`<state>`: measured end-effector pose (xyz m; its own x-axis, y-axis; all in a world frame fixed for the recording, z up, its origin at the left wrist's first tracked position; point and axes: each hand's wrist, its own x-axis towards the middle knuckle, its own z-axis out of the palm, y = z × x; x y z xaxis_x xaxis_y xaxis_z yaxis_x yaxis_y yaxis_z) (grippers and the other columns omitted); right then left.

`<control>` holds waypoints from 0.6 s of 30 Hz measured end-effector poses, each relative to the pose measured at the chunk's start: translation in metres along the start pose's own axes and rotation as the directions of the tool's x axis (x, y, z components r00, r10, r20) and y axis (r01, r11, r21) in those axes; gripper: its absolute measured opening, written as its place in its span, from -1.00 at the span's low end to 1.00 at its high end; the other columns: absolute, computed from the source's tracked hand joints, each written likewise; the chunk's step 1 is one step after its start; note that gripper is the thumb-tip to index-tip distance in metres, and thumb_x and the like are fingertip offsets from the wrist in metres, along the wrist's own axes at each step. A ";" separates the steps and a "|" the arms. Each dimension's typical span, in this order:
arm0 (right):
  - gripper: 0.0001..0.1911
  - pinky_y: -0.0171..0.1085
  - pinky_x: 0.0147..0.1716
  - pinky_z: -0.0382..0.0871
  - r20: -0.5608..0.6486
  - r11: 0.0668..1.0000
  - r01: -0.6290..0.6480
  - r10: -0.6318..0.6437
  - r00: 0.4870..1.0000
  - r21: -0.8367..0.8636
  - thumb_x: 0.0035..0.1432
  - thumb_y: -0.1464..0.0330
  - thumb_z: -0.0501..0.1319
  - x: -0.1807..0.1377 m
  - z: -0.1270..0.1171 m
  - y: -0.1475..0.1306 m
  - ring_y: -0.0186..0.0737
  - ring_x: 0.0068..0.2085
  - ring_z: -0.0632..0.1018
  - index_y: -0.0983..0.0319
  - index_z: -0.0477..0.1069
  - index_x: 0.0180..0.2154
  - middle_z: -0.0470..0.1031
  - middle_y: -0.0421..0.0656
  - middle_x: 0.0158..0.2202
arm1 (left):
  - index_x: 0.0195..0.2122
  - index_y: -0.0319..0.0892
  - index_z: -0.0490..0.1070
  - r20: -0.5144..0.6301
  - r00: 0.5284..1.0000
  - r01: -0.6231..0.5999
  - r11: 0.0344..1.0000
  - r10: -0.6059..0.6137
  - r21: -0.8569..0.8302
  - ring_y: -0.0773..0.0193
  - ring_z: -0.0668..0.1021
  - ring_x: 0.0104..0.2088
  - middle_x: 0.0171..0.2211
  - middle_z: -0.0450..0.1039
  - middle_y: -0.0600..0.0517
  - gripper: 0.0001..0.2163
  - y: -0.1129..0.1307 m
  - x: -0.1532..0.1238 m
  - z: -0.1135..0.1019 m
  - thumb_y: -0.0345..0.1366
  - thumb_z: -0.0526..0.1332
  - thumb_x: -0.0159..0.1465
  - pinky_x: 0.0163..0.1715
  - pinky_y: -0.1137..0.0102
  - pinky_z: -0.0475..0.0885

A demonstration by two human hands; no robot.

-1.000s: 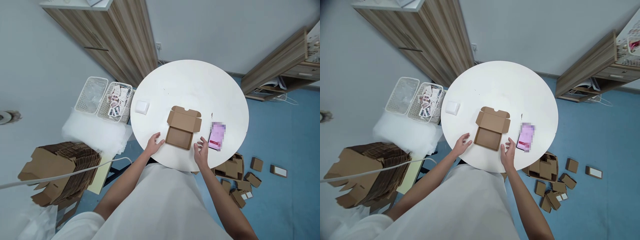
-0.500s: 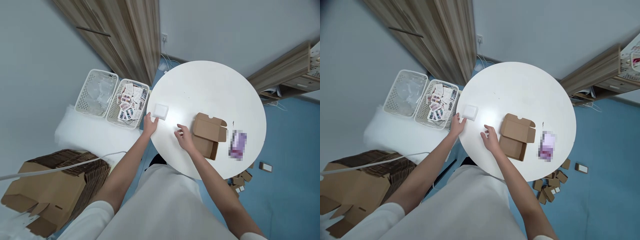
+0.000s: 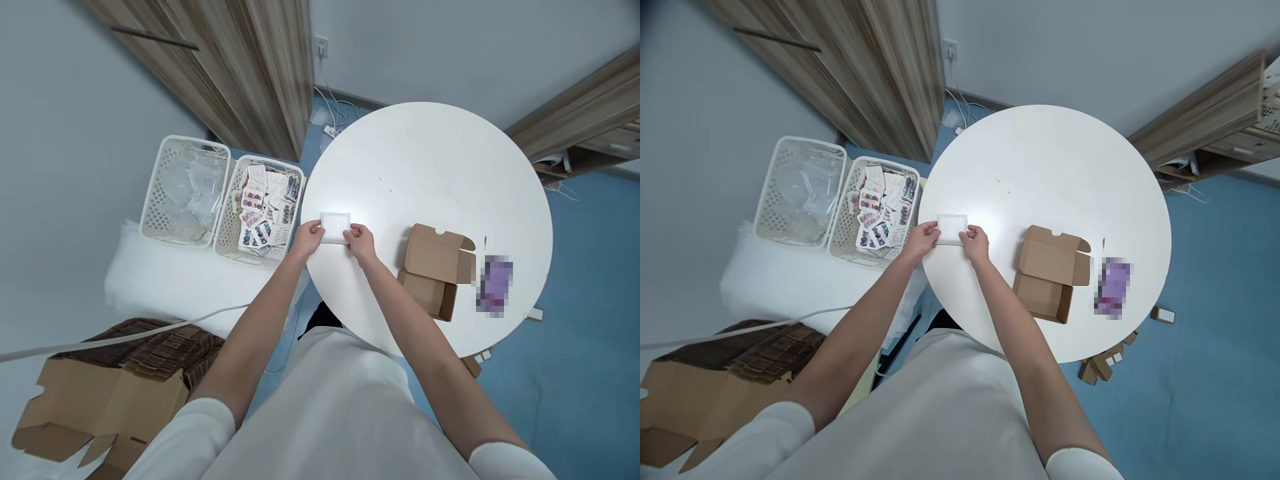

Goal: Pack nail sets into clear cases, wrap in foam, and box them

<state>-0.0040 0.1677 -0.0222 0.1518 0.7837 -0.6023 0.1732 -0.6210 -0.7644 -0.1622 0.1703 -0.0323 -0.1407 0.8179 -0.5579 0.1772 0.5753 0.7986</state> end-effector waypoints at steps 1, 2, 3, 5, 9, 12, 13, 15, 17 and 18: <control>-0.60 -0.24 -0.26 0.37 0.015 1.000 -0.008 0.007 1.000 0.007 -0.07 0.29 0.20 0.001 -0.001 0.000 -0.23 -0.22 0.48 0.20 0.28 -0.13 0.45 -0.13 -0.21 | -0.03 -0.22 0.33 0.015 1.000 0.025 0.999 -0.025 -0.035 0.33 0.50 -0.37 -0.31 0.48 -0.03 -0.61 0.000 -0.001 0.000 -0.28 0.20 0.09 -0.32 0.40 0.39; -0.61 -0.25 -0.28 0.37 0.033 1.000 -0.012 0.011 0.999 0.018 -0.07 0.29 0.20 0.002 -0.002 0.001 -0.25 -0.25 0.48 0.20 0.29 -0.14 0.46 -0.14 -0.23 | -0.03 -0.23 0.32 0.027 0.999 0.045 0.997 -0.043 -0.061 0.34 0.49 -0.40 -0.33 0.47 -0.03 -0.60 0.001 -0.001 0.000 -0.28 0.22 0.08 -0.35 0.41 0.38; -0.63 -0.25 -0.29 0.37 0.046 0.999 -0.011 0.009 0.999 0.031 -0.07 0.30 0.20 0.002 -0.003 0.001 -0.26 -0.27 0.48 0.20 0.29 -0.15 0.46 -0.15 -0.25 | -0.04 -0.23 0.32 0.038 0.998 0.058 0.995 -0.055 -0.081 0.35 0.49 -0.42 -0.35 0.47 -0.03 -0.60 0.001 -0.002 -0.001 -0.28 0.23 0.07 -0.37 0.42 0.38; -0.65 -0.27 -0.31 0.37 0.057 0.999 0.003 -0.006 0.998 0.048 -0.07 0.31 0.19 0.000 -0.004 0.002 -0.27 -0.29 0.48 0.20 0.30 -0.16 0.47 -0.17 -0.28 | -0.07 -0.23 0.33 0.066 0.996 0.074 0.991 -0.067 -0.114 0.36 0.48 -0.44 -0.37 0.46 -0.03 -0.61 0.002 -0.003 -0.001 -0.30 0.25 0.05 -0.41 0.43 0.37; -0.65 -0.26 -0.28 0.35 0.013 0.998 0.043 -0.044 0.999 0.042 -0.07 0.30 0.18 -0.010 -0.007 0.003 -0.27 -0.27 0.48 0.21 0.31 -0.17 0.47 -0.17 -0.29 | -0.12 -0.20 0.36 0.097 0.993 0.081 0.982 -0.064 -0.173 0.38 0.46 -0.44 -0.33 0.44 -0.02 -0.63 0.002 -0.009 0.001 -0.31 0.26 0.01 -0.47 0.46 0.35; -0.64 -0.25 -0.27 0.35 -0.005 0.995 0.088 -0.088 0.996 0.041 -0.08 0.29 0.18 -0.023 -0.013 0.003 -0.27 -0.26 0.48 0.21 0.30 -0.16 0.47 -0.16 -0.27 | -0.14 -0.20 0.36 0.109 0.993 0.065 0.973 -0.042 -0.220 0.38 0.45 -0.42 -0.30 0.43 -0.03 -0.64 0.002 -0.020 0.004 -0.30 0.27 -0.01 -0.50 0.49 0.34; -0.63 -0.25 -0.27 0.35 0.000 0.993 0.106 -0.106 0.994 0.048 -0.07 0.28 0.18 -0.028 -0.016 0.003 -0.27 -0.27 0.48 0.20 0.30 -0.16 0.47 -0.16 -0.26 | -0.14 -0.20 0.36 0.120 0.992 0.058 0.970 -0.030 -0.238 0.38 0.45 -0.42 -0.29 0.43 -0.03 -0.63 0.003 -0.025 0.005 -0.30 0.27 -0.01 -0.50 0.49 0.34; -0.62 -0.26 -0.30 0.36 0.014 0.988 0.138 -0.139 0.990 0.067 -0.07 0.26 0.18 -0.040 -0.025 0.003 -0.28 -0.29 0.48 0.20 0.28 -0.15 0.46 -0.16 -0.26 | -0.13 -0.20 0.35 0.145 0.989 0.041 0.961 -0.001 -0.273 0.38 0.45 -0.42 -0.30 0.43 -0.03 -0.63 0.004 -0.036 0.007 -0.29 0.26 0.00 -0.49 0.49 0.34; -0.60 -0.27 -0.34 0.36 0.007 0.983 0.170 -0.171 0.985 0.075 -0.07 0.25 0.18 -0.053 -0.036 0.006 -0.30 -0.34 0.48 0.19 0.25 -0.14 0.45 -0.16 -0.26 | -0.12 -0.19 0.33 0.166 0.986 0.018 0.955 0.033 -0.295 0.38 0.46 -0.41 -0.30 0.42 -0.02 -0.61 0.005 -0.050 0.012 -0.27 0.26 0.00 -0.47 0.47 0.35; -0.59 -0.28 -0.35 0.36 -0.011 0.980 0.187 -0.187 0.982 0.069 -0.08 0.24 0.19 -0.060 -0.044 0.008 -0.32 -0.37 0.48 0.19 0.23 -0.14 0.45 -0.16 -0.27 | -0.11 -0.18 0.32 0.171 0.984 0.001 0.954 0.052 -0.298 0.38 0.46 -0.40 -0.30 0.42 -0.02 -0.61 0.005 -0.057 0.016 -0.26 0.26 0.00 -0.45 0.46 0.36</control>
<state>0.0307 0.1152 0.0176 0.1275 0.8858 -0.4461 0.1310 -0.4609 -0.8777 -0.1374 0.1265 -0.0006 0.0376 0.8369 -0.5461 -0.1216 0.5463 0.8287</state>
